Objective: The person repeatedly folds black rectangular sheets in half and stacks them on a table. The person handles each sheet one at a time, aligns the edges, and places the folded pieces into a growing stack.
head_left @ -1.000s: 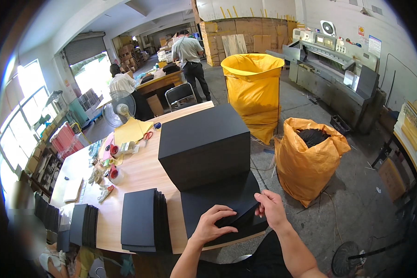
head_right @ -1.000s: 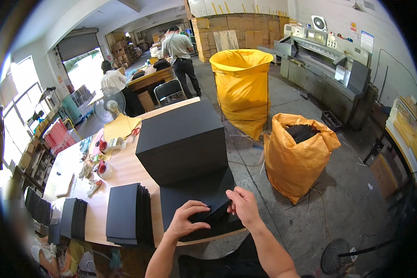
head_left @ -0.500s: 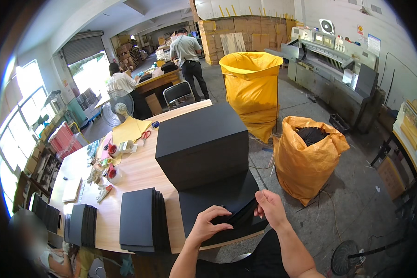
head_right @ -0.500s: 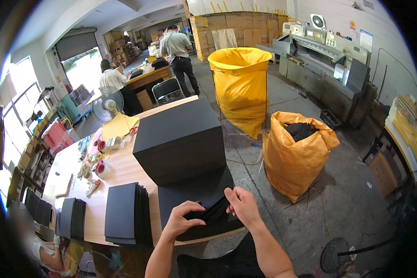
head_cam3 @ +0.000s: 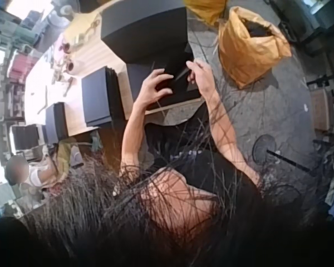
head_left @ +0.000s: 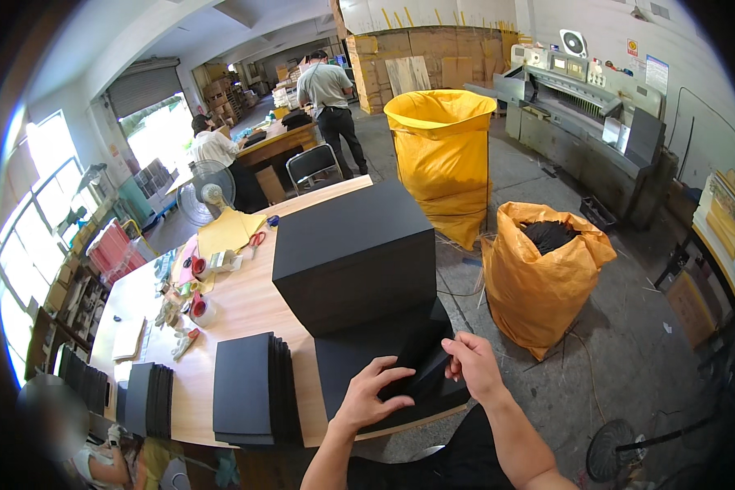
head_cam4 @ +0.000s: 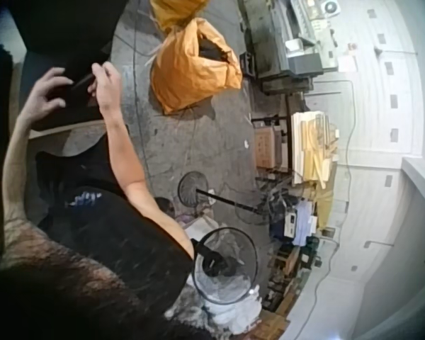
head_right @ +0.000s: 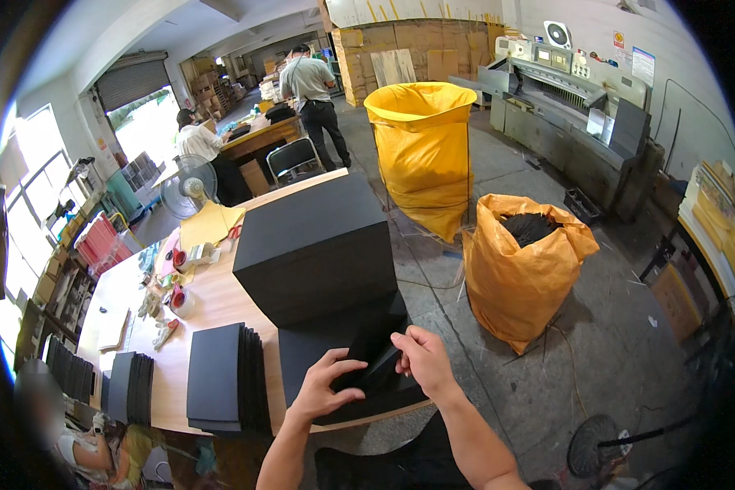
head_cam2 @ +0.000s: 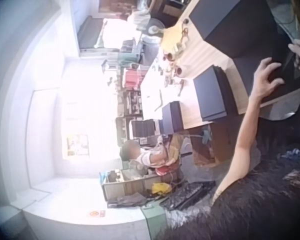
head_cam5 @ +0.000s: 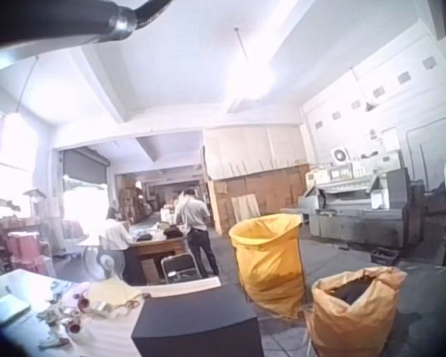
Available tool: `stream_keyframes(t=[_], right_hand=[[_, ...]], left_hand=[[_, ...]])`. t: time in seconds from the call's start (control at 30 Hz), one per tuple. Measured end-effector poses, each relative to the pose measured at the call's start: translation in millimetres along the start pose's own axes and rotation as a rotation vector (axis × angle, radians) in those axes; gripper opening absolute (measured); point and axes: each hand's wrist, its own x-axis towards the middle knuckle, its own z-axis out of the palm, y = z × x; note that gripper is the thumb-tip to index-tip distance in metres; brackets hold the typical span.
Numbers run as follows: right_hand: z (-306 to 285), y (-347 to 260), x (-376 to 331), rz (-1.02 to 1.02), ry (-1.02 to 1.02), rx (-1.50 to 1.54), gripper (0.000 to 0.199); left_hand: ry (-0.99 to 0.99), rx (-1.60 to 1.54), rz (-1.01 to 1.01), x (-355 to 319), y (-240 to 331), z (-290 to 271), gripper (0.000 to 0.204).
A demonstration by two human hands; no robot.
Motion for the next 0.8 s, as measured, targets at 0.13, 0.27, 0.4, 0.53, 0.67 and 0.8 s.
stream_keyframes(t=[0.13, 0.27, 0.4, 0.53, 0.67, 0.8], right_hand=[[-2.4, 2.5, -0.1, -0.026, -0.033, 0.036, 0.038], [-7.0, 2.1, 0.0, -0.03, -0.06, -0.004, 0.04], [-7.7, -1.8, -3.4, -0.039, -0.049, -0.02, 0.041], [-3.3, 5.4, -4.5, -0.202, 0.043, -0.367, 0.041], [-3.5, 10.9, 1.5, -0.137, 0.011, -0.152, 0.04], [-2.2, 6.9, -0.8, -0.038, -0.036, 0.058, 0.04]], left_hand=[[0.023, -0.049, -0.035, -2.0, -10.2, 4.6, 0.05], [0.04, -0.075, -0.042, -4.3, -14.3, 3.8, 0.051], [0.028, -0.131, -0.082, -2.2, -6.8, 2.9, 0.046], [0.173, -0.148, -0.001, 1.2, -2.6, 11.2, 0.03], [0.042, -0.04, -0.055, -1.4, -3.0, 5.4, 0.031], [0.048, -0.001, -0.002, 0.3, 2.3, 4.5, 0.052]])
